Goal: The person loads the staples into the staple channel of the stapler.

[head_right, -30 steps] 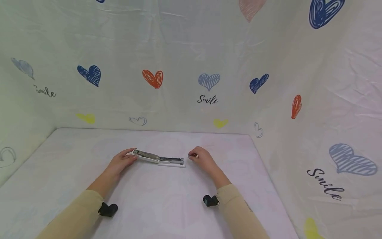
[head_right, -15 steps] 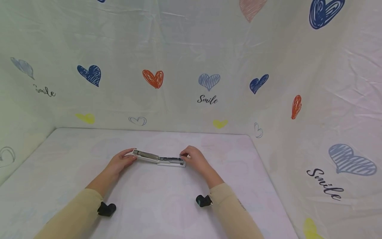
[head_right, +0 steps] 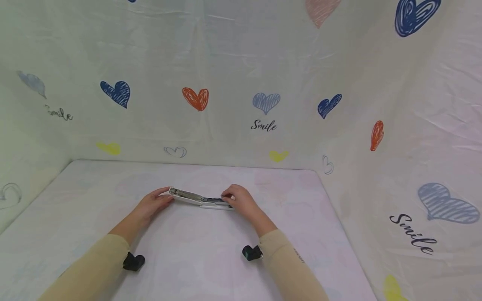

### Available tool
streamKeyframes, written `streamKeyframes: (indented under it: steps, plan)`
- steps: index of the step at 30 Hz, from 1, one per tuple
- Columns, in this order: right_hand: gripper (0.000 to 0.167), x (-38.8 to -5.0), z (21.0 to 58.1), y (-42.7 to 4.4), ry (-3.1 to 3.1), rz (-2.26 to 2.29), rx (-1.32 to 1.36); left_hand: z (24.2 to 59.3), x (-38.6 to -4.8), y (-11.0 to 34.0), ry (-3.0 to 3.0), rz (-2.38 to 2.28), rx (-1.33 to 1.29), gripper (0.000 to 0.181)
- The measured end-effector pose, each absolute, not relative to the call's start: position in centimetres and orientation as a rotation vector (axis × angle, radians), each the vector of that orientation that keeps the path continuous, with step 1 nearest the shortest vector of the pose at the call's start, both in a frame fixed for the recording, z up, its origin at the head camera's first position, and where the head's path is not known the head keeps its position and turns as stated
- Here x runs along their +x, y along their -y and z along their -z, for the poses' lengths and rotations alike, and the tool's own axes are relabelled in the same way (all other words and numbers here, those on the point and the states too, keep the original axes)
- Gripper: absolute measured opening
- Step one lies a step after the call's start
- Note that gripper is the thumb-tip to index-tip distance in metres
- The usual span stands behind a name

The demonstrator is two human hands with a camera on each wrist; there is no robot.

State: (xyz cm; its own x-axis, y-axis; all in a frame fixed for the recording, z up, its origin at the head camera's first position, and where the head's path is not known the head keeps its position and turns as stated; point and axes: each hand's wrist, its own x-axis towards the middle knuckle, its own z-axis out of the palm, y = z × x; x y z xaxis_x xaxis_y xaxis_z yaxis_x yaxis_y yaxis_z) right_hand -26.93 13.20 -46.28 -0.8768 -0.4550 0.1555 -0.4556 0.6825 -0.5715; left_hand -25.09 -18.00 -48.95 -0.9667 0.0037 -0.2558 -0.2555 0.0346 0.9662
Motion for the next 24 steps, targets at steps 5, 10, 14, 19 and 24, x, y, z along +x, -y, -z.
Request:
streamKeyframes:
  steps: [5,10,14,19,24]
  plan:
    - [0.013,-27.03,46.66,-12.97,2.878,-0.977,0.807,48.78,-25.05,17.58,-2.121,-2.039,-0.276,0.055]
    - [0.013,-27.16,47.00,-12.69,2.871,-0.934,0.847,48.85,-24.97,17.46,-2.112,-2.054,-0.292,0.054]
    - [0.014,-27.19,47.01,-12.54,2.867,-0.912,0.860,48.89,-24.97,17.52,-2.123,-2.043,-0.311,0.055]
    - [0.018,-27.27,47.12,-12.53,2.880,-0.911,0.843,48.73,-24.88,17.44,-2.151,-2.016,-0.309,0.056]
    - [0.021,-27.27,47.20,-12.58,2.867,-0.939,0.858,48.66,-24.90,17.50,-2.156,-2.015,-0.311,0.054]
